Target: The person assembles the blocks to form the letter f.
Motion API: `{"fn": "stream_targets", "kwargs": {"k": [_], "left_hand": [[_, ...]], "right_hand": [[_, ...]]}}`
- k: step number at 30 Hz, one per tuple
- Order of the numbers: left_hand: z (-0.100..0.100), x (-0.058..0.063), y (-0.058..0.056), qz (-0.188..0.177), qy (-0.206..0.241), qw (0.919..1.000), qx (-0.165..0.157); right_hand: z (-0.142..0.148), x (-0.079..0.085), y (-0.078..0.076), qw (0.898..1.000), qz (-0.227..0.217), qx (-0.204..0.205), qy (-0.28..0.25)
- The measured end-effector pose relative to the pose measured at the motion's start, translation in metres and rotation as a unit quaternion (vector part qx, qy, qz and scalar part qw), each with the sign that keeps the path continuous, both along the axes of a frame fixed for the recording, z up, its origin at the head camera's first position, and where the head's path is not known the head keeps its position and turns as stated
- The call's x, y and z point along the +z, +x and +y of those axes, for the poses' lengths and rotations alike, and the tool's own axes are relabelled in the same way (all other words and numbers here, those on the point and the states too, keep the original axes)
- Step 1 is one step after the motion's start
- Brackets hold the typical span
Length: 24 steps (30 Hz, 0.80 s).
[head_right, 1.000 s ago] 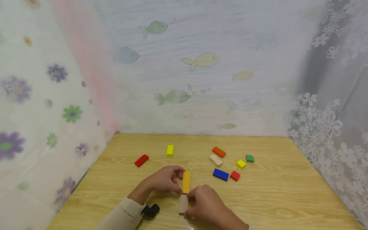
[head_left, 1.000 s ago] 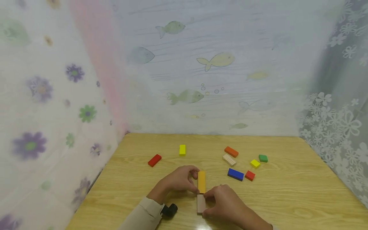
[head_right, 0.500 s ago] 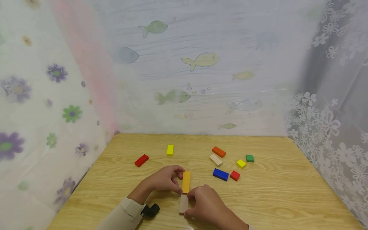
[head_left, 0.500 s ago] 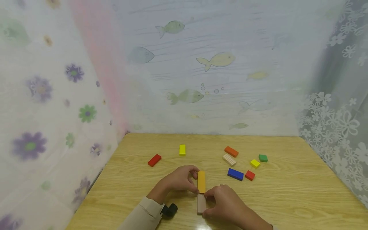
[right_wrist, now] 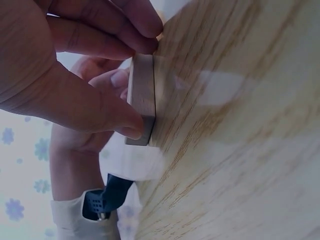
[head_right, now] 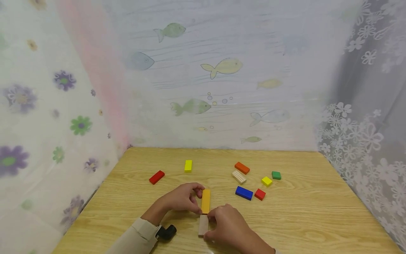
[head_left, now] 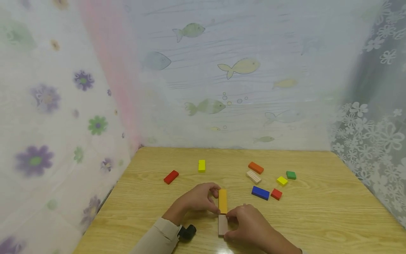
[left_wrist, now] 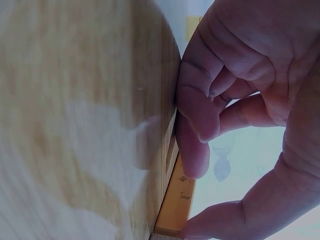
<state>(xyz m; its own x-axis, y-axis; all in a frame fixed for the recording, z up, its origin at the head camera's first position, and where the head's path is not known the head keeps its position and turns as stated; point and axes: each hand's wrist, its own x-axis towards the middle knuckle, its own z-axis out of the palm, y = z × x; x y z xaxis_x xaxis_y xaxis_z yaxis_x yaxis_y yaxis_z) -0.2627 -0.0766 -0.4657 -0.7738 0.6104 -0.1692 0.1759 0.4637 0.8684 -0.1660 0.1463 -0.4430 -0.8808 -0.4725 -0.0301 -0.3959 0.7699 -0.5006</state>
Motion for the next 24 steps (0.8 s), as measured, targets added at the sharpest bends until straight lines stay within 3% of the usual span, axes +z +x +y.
{"fn": "stream_targets", "kwargs": {"k": [7,24], "left_hand": [[0.0001,-0.0014,-0.0004,0.004,-0.003,1.0,0.001],[0.0004,-0.0023,-0.0012,0.013,-0.011,0.9998,0.003]], "right_hand": [[0.0005,-0.0031,0.0001,1.0,0.022,0.003,-0.003],[0.0013,-0.0027,-0.0008,1.0,0.022,0.004,-0.001]]}}
